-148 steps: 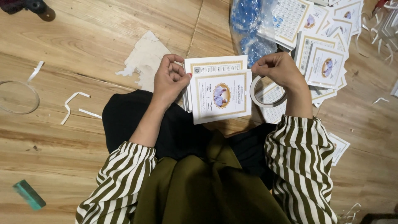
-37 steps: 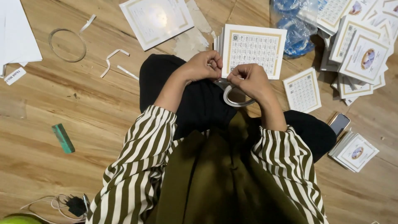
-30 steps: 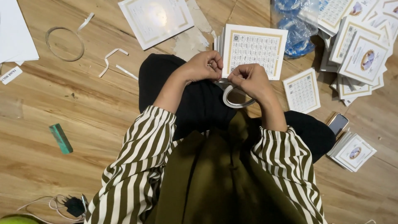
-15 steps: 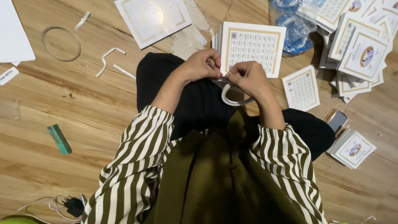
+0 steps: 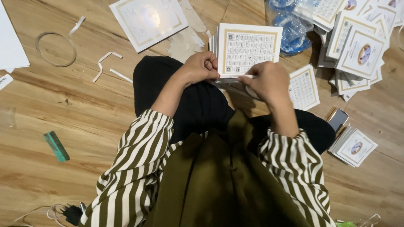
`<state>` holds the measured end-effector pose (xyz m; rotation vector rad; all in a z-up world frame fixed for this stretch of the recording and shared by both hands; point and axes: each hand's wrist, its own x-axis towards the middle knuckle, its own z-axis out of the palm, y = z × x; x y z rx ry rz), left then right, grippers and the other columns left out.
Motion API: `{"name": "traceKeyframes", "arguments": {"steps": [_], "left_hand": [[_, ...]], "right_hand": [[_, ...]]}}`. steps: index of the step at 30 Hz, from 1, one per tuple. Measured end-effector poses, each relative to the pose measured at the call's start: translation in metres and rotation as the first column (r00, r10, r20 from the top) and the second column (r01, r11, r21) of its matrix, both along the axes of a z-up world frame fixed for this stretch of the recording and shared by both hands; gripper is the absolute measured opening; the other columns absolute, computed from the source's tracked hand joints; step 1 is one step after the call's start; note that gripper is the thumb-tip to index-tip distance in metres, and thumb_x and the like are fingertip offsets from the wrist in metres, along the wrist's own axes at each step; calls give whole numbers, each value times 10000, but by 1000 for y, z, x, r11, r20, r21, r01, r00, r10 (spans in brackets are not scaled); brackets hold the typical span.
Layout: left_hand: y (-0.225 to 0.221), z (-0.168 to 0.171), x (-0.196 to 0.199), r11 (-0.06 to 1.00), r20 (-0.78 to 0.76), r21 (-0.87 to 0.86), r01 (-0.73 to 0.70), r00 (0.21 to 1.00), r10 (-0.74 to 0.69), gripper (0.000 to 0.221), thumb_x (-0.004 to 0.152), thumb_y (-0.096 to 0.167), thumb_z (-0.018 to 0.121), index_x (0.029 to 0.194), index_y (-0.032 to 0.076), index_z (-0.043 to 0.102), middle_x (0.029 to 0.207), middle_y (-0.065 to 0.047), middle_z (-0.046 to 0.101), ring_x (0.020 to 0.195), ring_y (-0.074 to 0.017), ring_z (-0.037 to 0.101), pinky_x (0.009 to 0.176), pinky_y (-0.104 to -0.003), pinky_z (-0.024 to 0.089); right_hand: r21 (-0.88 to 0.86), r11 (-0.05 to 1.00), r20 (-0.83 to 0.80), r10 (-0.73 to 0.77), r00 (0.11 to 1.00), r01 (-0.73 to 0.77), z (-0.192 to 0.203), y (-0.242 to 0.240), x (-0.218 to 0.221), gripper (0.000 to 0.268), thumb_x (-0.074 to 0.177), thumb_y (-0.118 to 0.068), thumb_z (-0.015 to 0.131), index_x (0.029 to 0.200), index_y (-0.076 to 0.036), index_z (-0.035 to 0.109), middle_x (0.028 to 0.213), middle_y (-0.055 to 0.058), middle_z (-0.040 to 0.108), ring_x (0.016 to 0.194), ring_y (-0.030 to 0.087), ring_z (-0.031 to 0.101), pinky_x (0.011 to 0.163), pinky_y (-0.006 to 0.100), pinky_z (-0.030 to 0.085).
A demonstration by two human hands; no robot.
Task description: Applying double-sided tape to the back of small booklets and stacking them.
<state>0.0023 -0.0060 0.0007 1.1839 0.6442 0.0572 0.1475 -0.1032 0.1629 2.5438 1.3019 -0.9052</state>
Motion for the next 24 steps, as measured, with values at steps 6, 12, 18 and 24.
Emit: {"name": "traceKeyframes", "arguments": {"steps": [6,12,18,24], "left_hand": [[2,14,-2,1000,-4,1,4,1000,-4,227,623,50,685,819,41,571,648,-88,601,600,-165,606,554,-254,504],[1,22,-2,1000,-42,-24,-20,999,19,241,619,36,677,832,32,564,647,-93,581,606,-168,599,544,-260,531],[0,15,0,998,-49,-51,-37,998,35,233,624,-2,680,827,13,565,656,-120,591,604,-179,615,536,-283,557],[0,14,-1,997,-55,-67,-47,998,44,249,628,3,699,832,0,556,661,-124,572,621,-192,613,560,-302,573]], "right_hand": [[182,951,-230,-205,951,249,-2,-50,71,181,680,-267,782,818,-184,699,732,61,618,608,140,478,552,238,401],[272,860,-396,-309,865,432,-15,-76,101,193,663,-102,783,803,-48,661,673,55,558,476,43,440,413,150,343],[245,851,-363,-364,858,465,-46,-88,119,178,647,-152,795,778,-107,684,655,45,577,510,50,490,444,168,394],[251,831,-484,-337,808,496,-41,-83,111,201,681,-110,771,865,-86,694,674,91,581,627,106,526,555,222,464]]}}
